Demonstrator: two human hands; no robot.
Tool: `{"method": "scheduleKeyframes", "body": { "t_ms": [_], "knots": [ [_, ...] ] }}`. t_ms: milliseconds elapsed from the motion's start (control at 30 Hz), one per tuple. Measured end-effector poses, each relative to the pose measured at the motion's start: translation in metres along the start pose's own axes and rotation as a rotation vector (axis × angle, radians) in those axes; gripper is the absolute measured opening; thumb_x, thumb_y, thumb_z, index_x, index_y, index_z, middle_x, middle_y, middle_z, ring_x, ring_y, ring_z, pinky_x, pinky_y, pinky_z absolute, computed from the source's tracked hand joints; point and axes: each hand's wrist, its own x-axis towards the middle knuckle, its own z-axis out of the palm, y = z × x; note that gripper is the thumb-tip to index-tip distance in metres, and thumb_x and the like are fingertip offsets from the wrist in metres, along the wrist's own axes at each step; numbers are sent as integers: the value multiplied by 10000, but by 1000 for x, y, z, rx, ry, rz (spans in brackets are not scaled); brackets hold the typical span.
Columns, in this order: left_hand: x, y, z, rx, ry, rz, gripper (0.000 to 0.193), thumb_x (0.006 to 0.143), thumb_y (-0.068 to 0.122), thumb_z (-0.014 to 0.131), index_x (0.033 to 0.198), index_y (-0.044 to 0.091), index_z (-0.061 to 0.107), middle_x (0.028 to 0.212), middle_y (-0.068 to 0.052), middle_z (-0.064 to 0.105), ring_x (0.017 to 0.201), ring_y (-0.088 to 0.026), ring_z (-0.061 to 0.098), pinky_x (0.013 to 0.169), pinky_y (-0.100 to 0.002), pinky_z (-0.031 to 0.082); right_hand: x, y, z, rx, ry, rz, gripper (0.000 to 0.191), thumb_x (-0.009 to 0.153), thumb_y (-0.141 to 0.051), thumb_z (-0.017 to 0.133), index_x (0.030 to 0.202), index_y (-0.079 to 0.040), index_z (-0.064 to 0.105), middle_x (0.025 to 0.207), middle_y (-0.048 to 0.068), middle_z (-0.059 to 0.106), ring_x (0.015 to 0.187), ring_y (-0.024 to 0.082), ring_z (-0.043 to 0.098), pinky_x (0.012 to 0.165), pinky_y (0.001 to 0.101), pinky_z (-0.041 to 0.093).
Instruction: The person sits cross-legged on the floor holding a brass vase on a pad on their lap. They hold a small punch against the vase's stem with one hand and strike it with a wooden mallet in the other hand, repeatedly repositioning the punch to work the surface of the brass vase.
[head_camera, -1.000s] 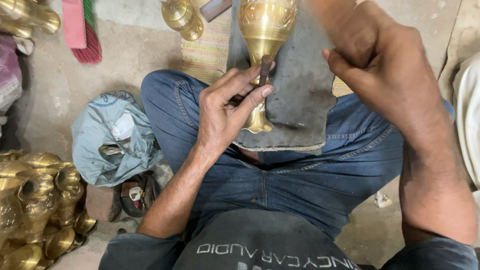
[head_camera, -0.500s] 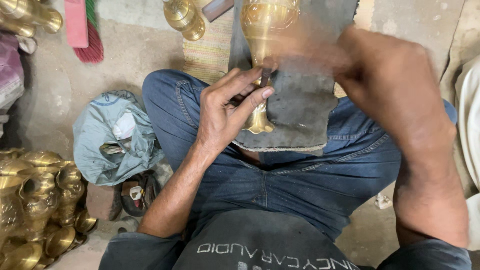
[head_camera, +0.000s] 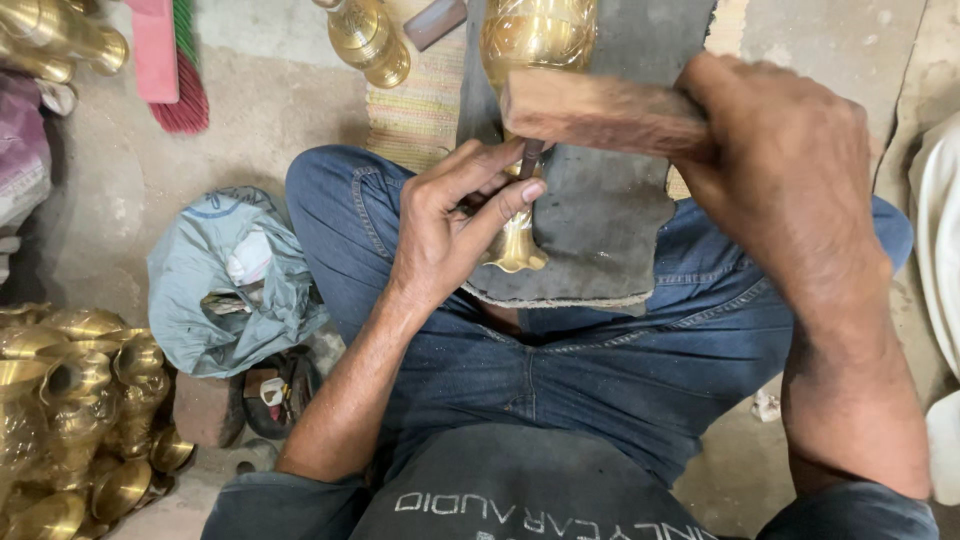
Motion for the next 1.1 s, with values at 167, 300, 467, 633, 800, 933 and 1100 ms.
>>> {"method": "scheduleKeyframes", "body": {
  "t_ms": [167,300,467,633,800,933,1100],
  "knots": [
    [0,-3,-1,-4,0,10,372,966,160,828,1288,21,703,980,-53,721,887,-110,727,766,-262,608,-8,4,6,94,-69,117,251,879,-108,820,958,-16,600,724,118,678,658,243,700,579,386,537],
    [-3,-8,-2,-162,-35,-85,368,963,133,792,1311,33,723,1041,-72,761,776,-128,631,656,-263,510,-17,5,18,382,-65,268,233,946,-39,797,989,29,579,800,152,700,718,228,717,579,354,561],
    [-4,-19,-10,-393,297,-184,356,1025,131,735,1360,37,658,953,-42,752,856,-131,768,744,-277,657,-48,-47,35,648,-275,277,386,758,-293,895,969,-97,638,856,68,757,749,181,765,618,314,611],
    [0,-19,-17,-337,267,-169,351,1005,106,732,1338,20,662,834,-6,672,786,-101,715,741,-283,679,-73,-79,60,377,-215,208,422,710,-223,880,1006,-77,617,872,122,705,745,318,706,623,451,536],
    [-4,-11,-12,-398,157,-176,364,1025,65,762,1372,1,675,854,-45,721,836,-99,707,761,-279,604,-70,-80,64,413,-231,230,405,717,-114,831,1046,-72,599,883,128,701,789,351,704,668,467,528],
    [2,-11,-11,-226,92,-71,352,1015,105,771,1348,39,676,916,-55,775,838,-114,753,765,-280,652,-72,-70,53,622,-301,304,468,771,-157,819,1185,-94,610,1034,115,728,757,278,737,659,401,583],
    [4,-3,-4,110,-31,4,341,966,182,818,1265,60,709,961,-59,800,804,-126,789,674,-263,664,-81,-38,43,682,-136,525,293,933,-145,783,1140,-68,591,1038,144,746,926,287,772,760,400,607]
  ]
}}
